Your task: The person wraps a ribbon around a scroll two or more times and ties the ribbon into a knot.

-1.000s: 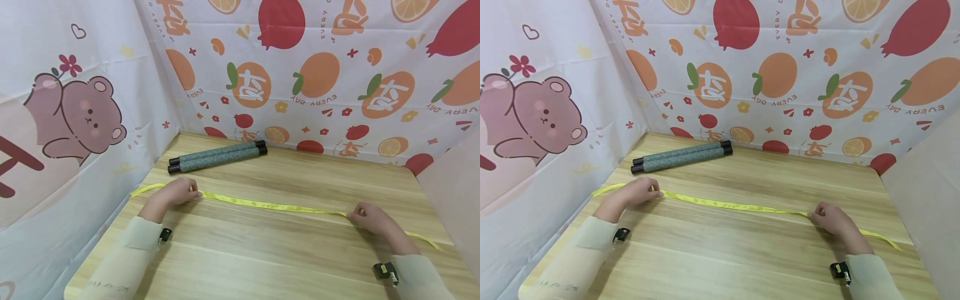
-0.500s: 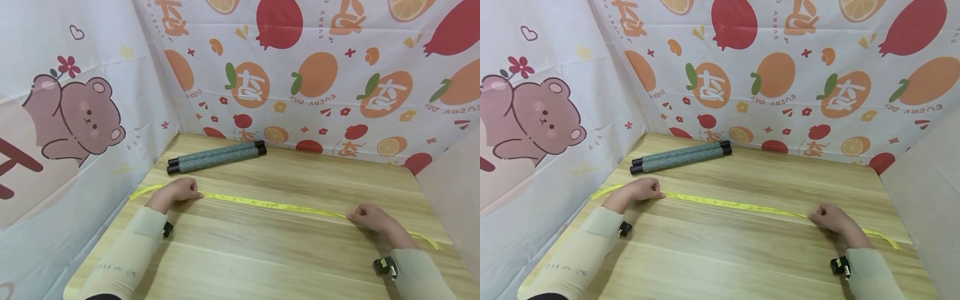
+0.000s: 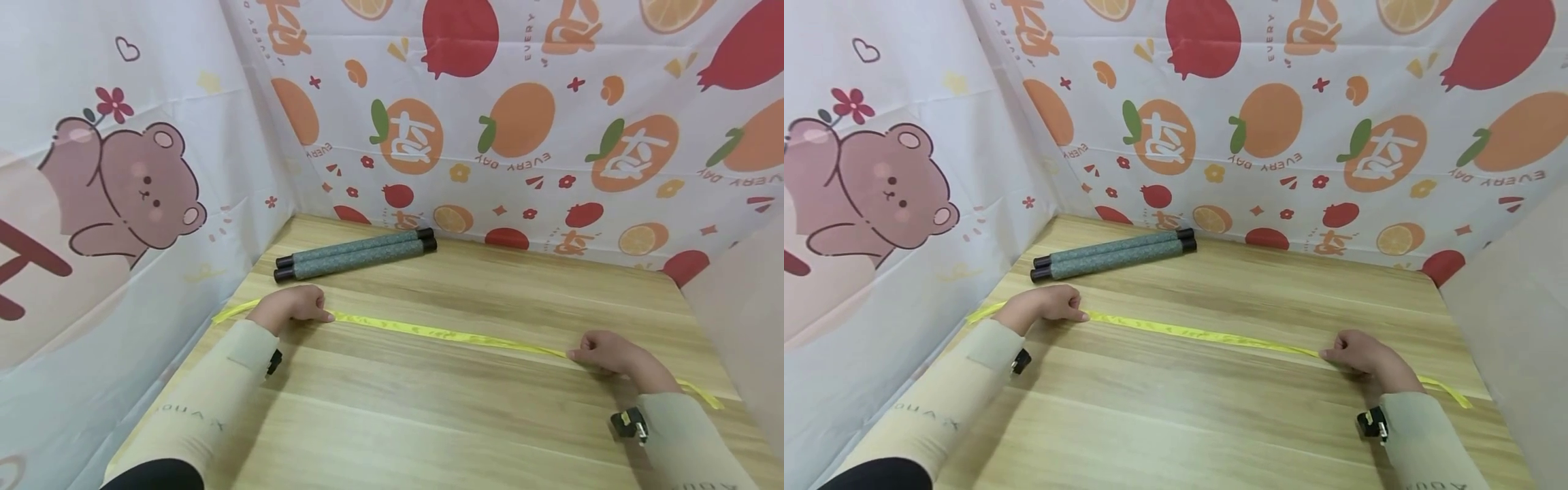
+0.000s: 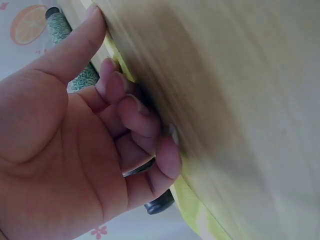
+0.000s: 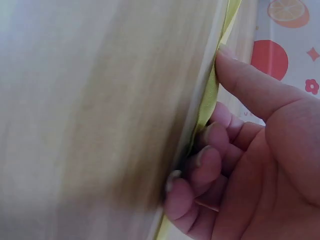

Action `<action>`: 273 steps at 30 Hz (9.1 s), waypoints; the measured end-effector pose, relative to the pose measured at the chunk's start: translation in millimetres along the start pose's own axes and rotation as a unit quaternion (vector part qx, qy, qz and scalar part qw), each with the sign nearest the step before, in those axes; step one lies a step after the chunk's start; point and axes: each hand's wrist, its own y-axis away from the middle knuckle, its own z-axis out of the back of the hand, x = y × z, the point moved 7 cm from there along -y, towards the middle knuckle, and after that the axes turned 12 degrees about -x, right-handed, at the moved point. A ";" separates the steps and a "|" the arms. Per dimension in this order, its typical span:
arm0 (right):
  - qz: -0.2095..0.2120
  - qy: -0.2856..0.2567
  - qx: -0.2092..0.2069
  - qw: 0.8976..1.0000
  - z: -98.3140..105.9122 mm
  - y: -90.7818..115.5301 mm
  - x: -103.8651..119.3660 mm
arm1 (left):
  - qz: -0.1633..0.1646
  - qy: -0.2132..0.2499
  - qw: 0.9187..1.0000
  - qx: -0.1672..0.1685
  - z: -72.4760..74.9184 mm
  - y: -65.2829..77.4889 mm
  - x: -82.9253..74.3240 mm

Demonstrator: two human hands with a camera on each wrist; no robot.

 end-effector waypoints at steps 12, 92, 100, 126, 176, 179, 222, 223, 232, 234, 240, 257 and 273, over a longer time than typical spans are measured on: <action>-0.017 -0.007 0.015 1.000 0.1 0.4 0.2 | -0.009 -0.057 0.997 0.050 0.3 0.2 -8.5; 0.310 0.194 -0.113 0.924 -92.3 -165.0 351.8 | 0.026 0.011 0.998 -0.049 -6.8 13.1 -17.4; 0.272 0.190 -0.059 0.941 -120.6 -186.0 364.0 | 0.054 0.029 0.998 -0.034 -11.2 17.1 -14.1; 0.233 0.195 0.009 0.953 -116.2 -148.6 318.4 | 0.070 0.031 0.997 -0.022 -20.6 13.1 -11.0; 0.177 -0.153 -0.200 0.952 -67.5 8.4 241.3 | -0.088 0.505 0.854 -0.094 -6.7 1.3 -164.6; 0.177 -0.175 -0.212 0.945 -70.7 13.3 241.8 | -0.092 0.605 0.786 -0.085 -10.9 0.0 -188.7; 0.076 -0.597 0.134 0.787 -121.3 42.3 245.5 | -0.099 0.740 0.664 0.050 -56.0 1.4 -249.4; 0.073 -0.600 0.135 0.785 -122.1 42.3 245.1 | -0.098 0.735 0.669 0.051 -57.3 0.1 -249.6; 0.037 -0.601 0.098 0.792 -125.7 38.8 235.2 | -0.061 0.723 0.687 0.031 -65.7 -11.7 -246.8; 0.036 -0.597 0.089 0.797 -125.9 38.4 233.0 | -0.056 0.718 0.693 0.025 -67.4 -13.6 -246.4; 0.043 -0.591 0.079 0.801 -127.0 39.4 232.6 | -0.052 0.718 0.694 0.025 -71.8 -16.2 -245.5; 0.016 -0.600 0.094 0.795 -133.7 39.4 232.9 | -0.036 0.723 0.689 0.030 -77.7 -18.8 -241.4; 0.007 -0.607 0.111 0.787 -133.7 40.0 235.2 | -0.029 0.718 0.694 0.028 -78.4 -19.6 -240.5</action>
